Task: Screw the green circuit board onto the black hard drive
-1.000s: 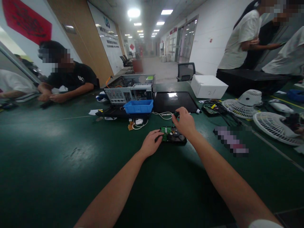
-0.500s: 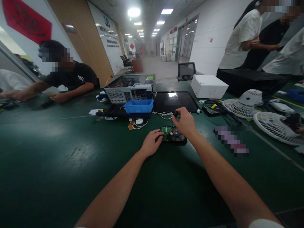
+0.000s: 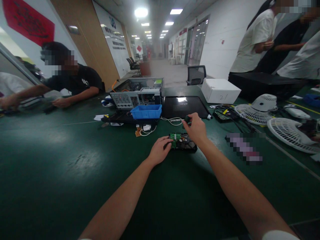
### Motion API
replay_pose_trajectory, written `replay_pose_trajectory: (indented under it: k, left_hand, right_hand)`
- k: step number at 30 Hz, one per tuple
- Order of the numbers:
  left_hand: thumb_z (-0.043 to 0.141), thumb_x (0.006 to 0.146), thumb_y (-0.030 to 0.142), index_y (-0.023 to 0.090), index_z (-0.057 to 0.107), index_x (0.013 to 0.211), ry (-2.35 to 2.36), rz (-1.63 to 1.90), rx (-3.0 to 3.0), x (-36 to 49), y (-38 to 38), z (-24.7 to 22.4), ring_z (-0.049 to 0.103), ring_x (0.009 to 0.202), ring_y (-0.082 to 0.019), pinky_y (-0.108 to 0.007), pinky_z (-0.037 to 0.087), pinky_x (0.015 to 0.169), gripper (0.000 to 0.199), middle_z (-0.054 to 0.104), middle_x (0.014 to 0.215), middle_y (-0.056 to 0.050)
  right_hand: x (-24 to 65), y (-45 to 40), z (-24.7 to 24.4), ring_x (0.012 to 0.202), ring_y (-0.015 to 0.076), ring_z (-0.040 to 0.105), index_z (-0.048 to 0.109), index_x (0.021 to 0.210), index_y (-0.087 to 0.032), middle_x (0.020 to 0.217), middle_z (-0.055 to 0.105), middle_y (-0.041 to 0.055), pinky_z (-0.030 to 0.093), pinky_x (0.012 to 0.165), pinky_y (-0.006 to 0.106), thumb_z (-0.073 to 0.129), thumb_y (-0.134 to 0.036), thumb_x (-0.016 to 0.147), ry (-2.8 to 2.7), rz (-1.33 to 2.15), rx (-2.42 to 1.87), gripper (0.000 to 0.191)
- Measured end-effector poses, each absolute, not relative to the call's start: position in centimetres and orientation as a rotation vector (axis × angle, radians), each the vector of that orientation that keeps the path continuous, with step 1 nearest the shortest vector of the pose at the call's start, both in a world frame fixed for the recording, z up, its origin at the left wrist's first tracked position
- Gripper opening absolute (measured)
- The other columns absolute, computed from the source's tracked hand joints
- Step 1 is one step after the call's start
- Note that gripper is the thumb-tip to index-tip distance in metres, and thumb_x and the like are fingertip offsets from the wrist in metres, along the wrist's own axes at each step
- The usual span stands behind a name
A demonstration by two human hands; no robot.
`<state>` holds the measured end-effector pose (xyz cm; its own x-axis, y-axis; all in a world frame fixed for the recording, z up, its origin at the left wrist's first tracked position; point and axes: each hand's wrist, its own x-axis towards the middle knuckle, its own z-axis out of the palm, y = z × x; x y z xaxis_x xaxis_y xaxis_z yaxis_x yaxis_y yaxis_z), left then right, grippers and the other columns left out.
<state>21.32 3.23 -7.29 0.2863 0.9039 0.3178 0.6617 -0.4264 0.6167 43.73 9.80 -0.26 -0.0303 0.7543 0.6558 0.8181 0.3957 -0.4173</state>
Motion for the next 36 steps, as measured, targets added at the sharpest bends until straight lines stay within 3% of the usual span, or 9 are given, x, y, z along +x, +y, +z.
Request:
replay_pose_trajectory:
  k: [10, 16, 24, 32, 36]
  left_hand:
    - [0.056, 0.1, 0.029, 0.027, 0.071, 0.126, 1.422, 0.892, 2.177, 21.3, 3.1, -7.0, 0.055, 0.134, -0.024, -0.046, 0.043, 0.116, 0.03, 0.062, 0.141, -0.006]
    - [0.056, 0.1, 0.029, 0.028, 0.071, 0.126, 1.434, 0.892, 2.17, 21.3, 3.2, -7.2, 0.054, 0.134, -0.024, -0.046, 0.043, 0.116, 0.03, 0.062, 0.141, -0.006]
    - [0.057, 0.099, 0.028, 0.028, 0.072, 0.124, 1.421, 0.929, 2.17, 21.3, 3.4, -7.7, 0.055, 0.133, -0.023, -0.045, 0.043, 0.116, 0.029, 0.062, 0.14, -0.005]
    - [0.058, 0.099, 0.029, 0.029, 0.072, 0.125, 1.425, 0.917, 2.154, 21.2, 3.4, -7.7, 0.055, 0.133, -0.024, -0.046, 0.043, 0.116, 0.029, 0.062, 0.141, -0.004]
    - [0.056, 0.101, 0.032, 0.03, 0.072, 0.126, 1.429, 0.911, 2.147, 21.1, 3.3, -7.5, 0.055, 0.134, -0.024, -0.046, 0.043, 0.116, 0.029, 0.062, 0.142, -0.004]
  right_hand:
    - [43.5, 8.8, 0.6, 0.088, 0.0269, 0.065, 0.058, 0.117, -0.019, 0.111, 0.065, 0.0148, 0.05, 0.077, 0.038, 0.052, -0.038, 0.096, -1.826, -0.154, -1.345, 0.029]
    - [43.3, 9.4, 0.3, 0.087, 0.0252, 0.065, 0.054, 0.12, -0.018, 0.102, 0.068, 0.012, 0.051, 0.077, 0.038, 0.057, -0.034, 0.09, -1.772, 0.026, -1.275, 0.034]
    - [43.3, 9.1, 1.0, 0.082, 0.0224, 0.061, 0.064, 0.099, -0.021, 0.09, 0.066, 0.0073, 0.049, 0.076, 0.035, 0.064, -0.043, 0.089, -1.808, 0.05, -1.288, 0.025]
    - [43.5, 8.9, 1.7, 0.072, 0.0202, 0.063, 0.064, 0.109, -0.021, 0.087, 0.07, 0.0049, 0.05, 0.07, 0.034, 0.062, -0.049, 0.089, -1.653, 0.202, -1.281, 0.034]
    - [44.9, 9.6, 2.4, 0.081, 0.0226, 0.065, 0.063, 0.116, -0.021, 0.094, 0.071, 0.0079, 0.05, 0.075, 0.036, 0.053, -0.036, 0.092, -1.617, 0.13, -1.302, 0.03]
